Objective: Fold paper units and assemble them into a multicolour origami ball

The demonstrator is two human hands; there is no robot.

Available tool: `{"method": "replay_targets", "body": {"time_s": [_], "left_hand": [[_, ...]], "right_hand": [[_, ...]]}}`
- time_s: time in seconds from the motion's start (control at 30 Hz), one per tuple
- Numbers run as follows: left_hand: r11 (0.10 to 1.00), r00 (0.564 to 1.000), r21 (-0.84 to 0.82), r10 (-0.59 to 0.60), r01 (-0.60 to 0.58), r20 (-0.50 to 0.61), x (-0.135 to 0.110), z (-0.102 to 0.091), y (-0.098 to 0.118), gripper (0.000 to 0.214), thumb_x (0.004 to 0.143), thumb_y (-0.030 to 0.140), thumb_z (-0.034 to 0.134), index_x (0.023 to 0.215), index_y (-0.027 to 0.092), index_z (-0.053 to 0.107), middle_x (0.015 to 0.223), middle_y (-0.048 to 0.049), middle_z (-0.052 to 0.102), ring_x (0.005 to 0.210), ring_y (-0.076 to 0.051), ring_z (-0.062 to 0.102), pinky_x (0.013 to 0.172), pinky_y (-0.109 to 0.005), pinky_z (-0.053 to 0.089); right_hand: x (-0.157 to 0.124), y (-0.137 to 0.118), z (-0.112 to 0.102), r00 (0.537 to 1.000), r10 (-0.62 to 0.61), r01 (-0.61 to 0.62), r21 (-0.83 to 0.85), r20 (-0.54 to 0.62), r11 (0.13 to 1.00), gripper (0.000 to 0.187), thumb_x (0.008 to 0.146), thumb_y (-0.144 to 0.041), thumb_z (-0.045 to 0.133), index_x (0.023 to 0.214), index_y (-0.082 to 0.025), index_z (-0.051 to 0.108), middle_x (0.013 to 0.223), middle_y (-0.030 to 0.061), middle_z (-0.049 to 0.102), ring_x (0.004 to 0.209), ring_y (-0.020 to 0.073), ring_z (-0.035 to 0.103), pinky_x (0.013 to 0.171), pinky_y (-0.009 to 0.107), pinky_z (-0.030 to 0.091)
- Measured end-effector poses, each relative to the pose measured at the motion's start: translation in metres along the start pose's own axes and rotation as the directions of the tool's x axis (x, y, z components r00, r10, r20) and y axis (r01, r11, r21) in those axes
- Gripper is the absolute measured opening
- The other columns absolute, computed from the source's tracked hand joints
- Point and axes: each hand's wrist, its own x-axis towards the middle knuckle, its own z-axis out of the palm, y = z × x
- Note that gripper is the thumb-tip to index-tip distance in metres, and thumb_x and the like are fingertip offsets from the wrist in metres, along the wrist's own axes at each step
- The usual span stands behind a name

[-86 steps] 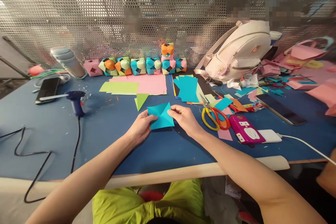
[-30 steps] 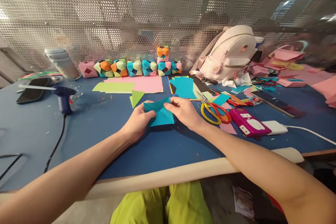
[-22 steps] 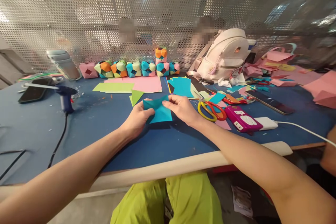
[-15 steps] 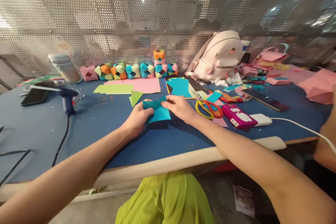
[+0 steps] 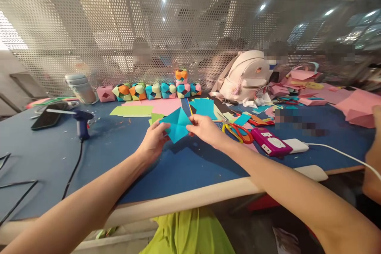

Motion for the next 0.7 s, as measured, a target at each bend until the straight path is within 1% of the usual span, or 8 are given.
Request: {"method": "replay_targets", "body": {"time_s": [0.07,0.13,0.23,0.3,0.4,0.5,0.57,0.7], "left_hand": [[1.0,1.0,-0.007,-0.02,0.02,0.005,-0.001,-0.001,0.004,0.019,0.062,0.024,0.072,0.074,0.017,0.059,0.068,0.0022,0.062,0.06,-0.012,0.058,0.057,-0.025,0.05],[0.998,0.998,0.007,-0.058,0.057,0.011,-0.002,-0.002,0.007,0.022,0.06,0.022,0.074,0.077,0.017,0.061,0.069,0.002,0.063,0.059,-0.012,0.059,0.056,-0.026,0.051],[0.996,0.995,0.038,-0.088,0.086,0.045,-0.001,-0.004,0.011,0.024,0.062,0.026,0.074,0.083,0.016,0.065,0.076,-0.0013,0.065,0.062,-0.014,0.06,0.057,-0.029,0.053],[0.992,0.991,0.059,-0.115,0.111,0.072,-0.001,-0.005,0.013,0.026,0.064,0.029,0.073,0.084,0.015,0.066,0.077,-0.0024,0.065,0.062,-0.014,0.059,0.056,-0.029,0.054],[0.977,0.978,0.115,-0.188,0.177,0.093,-0.001,-0.003,0.011,0.026,0.059,0.025,0.076,0.08,0.014,0.066,0.068,0.0,0.062,0.056,-0.012,0.056,0.053,-0.026,0.051],[0.965,0.97,0.165,-0.223,0.206,0.094,-0.002,0.002,0.004,0.024,0.055,0.021,0.078,0.075,0.012,0.065,0.063,0.0001,0.061,0.053,-0.009,0.054,0.052,-0.022,0.048],[0.969,0.975,0.154,-0.206,0.192,0.079,-0.001,0.005,0.0,0.024,0.056,0.021,0.077,0.075,0.011,0.066,0.064,-0.0007,0.062,0.055,-0.009,0.054,0.053,-0.021,0.048],[0.983,0.988,0.093,-0.154,0.155,-0.02,0.003,0.005,-0.007,0.026,0.056,0.02,0.076,0.079,0.012,0.066,0.067,-0.0001,0.064,0.057,-0.01,0.055,0.055,-0.021,0.048]], "right_hand": [[0.003,-0.004,-0.005,0.998,0.003,0.002,-0.072,0.059,0.997,0.019,0.067,-0.022,0.057,0.057,-0.02,0.041,0.05,-0.0074,0.043,0.051,0.0112,0.051,0.053,0.025,0.038],[0.005,-0.008,-0.009,0.992,0.013,0.004,-0.137,0.123,0.991,0.02,0.065,-0.019,0.057,0.054,-0.02,0.04,0.048,-0.0076,0.041,0.05,0.0108,0.048,0.052,0.025,0.036],[0.007,-0.013,-0.014,0.977,0.038,0.01,-0.223,0.209,0.975,0.01,0.066,-0.018,0.054,0.057,-0.018,0.051,0.052,-0.0058,0.048,0.052,0.0106,0.047,0.054,0.026,0.035],[0.008,-0.013,-0.019,0.972,0.039,0.015,-0.224,0.234,0.974,0.007,0.067,-0.018,0.053,0.062,-0.016,0.058,0.055,-0.0052,0.051,0.054,0.0102,0.045,0.055,0.025,0.034],[0.009,-0.012,-0.026,0.963,0.029,0.031,-0.215,0.269,0.976,0.011,0.067,-0.017,0.054,0.068,-0.015,0.065,0.058,-0.0052,0.056,0.056,0.0093,0.045,0.056,0.024,0.033],[0.011,-0.009,-0.03,0.951,0.044,0.014,-0.186,0.305,0.983,0.015,0.067,-0.015,0.056,0.075,-0.015,0.068,0.068,-0.0033,0.063,0.062,0.01,0.05,0.061,0.024,0.038],[0.012,-0.007,-0.031,0.962,0.064,-0.024,-0.149,0.267,0.989,0.015,0.069,-0.015,0.059,0.08,-0.015,0.069,0.073,-0.0013,0.066,0.065,0.0107,0.054,0.065,0.025,0.042],[0.015,0.004,-0.032,0.991,0.128,-0.131,0.067,0.044,0.989,0.016,0.077,-0.013,0.054,0.089,-0.015,0.064,0.079,0.0016,0.064,0.065,0.0104,0.058,0.063,0.025,0.047]]}}
